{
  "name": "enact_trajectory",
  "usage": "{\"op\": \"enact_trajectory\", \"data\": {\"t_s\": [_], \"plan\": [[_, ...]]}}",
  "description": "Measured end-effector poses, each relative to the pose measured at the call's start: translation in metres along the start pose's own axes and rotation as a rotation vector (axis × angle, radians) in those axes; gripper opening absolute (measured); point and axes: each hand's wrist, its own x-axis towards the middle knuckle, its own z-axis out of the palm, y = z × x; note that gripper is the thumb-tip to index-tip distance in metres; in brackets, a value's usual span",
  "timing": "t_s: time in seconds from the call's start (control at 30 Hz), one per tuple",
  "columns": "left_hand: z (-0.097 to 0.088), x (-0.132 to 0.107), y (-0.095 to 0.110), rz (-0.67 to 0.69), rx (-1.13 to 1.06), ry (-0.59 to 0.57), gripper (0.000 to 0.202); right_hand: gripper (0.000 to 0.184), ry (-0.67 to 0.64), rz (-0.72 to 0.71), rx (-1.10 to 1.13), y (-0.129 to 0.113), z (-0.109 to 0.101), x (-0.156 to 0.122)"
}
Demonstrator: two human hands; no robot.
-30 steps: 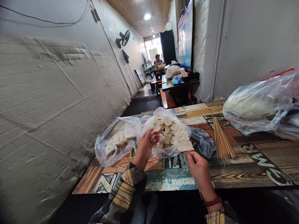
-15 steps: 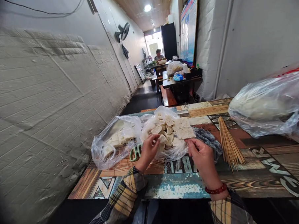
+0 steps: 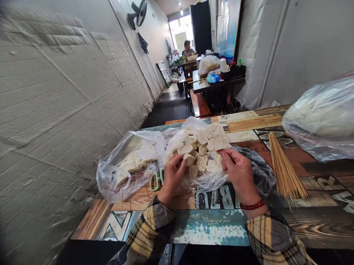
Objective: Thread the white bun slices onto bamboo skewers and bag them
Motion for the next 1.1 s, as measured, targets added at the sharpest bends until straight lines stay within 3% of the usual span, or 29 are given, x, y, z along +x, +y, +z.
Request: {"op": "enact_trajectory", "data": {"t_s": [0.1, 0.33, 0.47, 0.63, 0.73, 0.9, 1.0, 1.1], "plan": [[0.003, 0.002, 0.007, -0.037, -0.110, 0.023, 0.018, 0.029, 0.010, 0.004, 0.000, -0.001, -0.003, -0.001], [0.006, -0.001, 0.016, 0.025, -0.265, -0.170, 0.024, 0.026, 0.000, -0.003, -0.036, -0.001, -0.002, -0.002], [-0.002, -0.005, 0.005, 0.049, 0.018, -0.239, 0.022, 0.027, 0.006, -0.012, -0.057, -0.003, -0.004, -0.003], [-0.009, -0.012, 0.008, 0.169, 0.347, -0.408, 0.044, 0.029, 0.001, -0.024, -0.085, -0.003, -0.003, -0.003], [-0.010, -0.014, 0.012, 0.150, 0.369, -0.434, 0.032, 0.028, -0.005, -0.027, -0.101, -0.002, -0.003, -0.003], [-0.007, -0.010, 0.007, -0.116, 0.070, -0.332, 0.009, 0.029, -0.012, -0.031, -0.106, 0.002, -0.004, -0.003], [-0.006, -0.006, 0.004, -0.352, -0.336, -0.238, 0.020, 0.031, -0.017, -0.027, -0.101, 0.002, -0.005, -0.004], [-0.007, -0.004, 0.003, -0.523, -0.693, -0.229, 0.034, 0.033, -0.019, -0.019, -0.094, 0.001, -0.003, -0.005]]}}
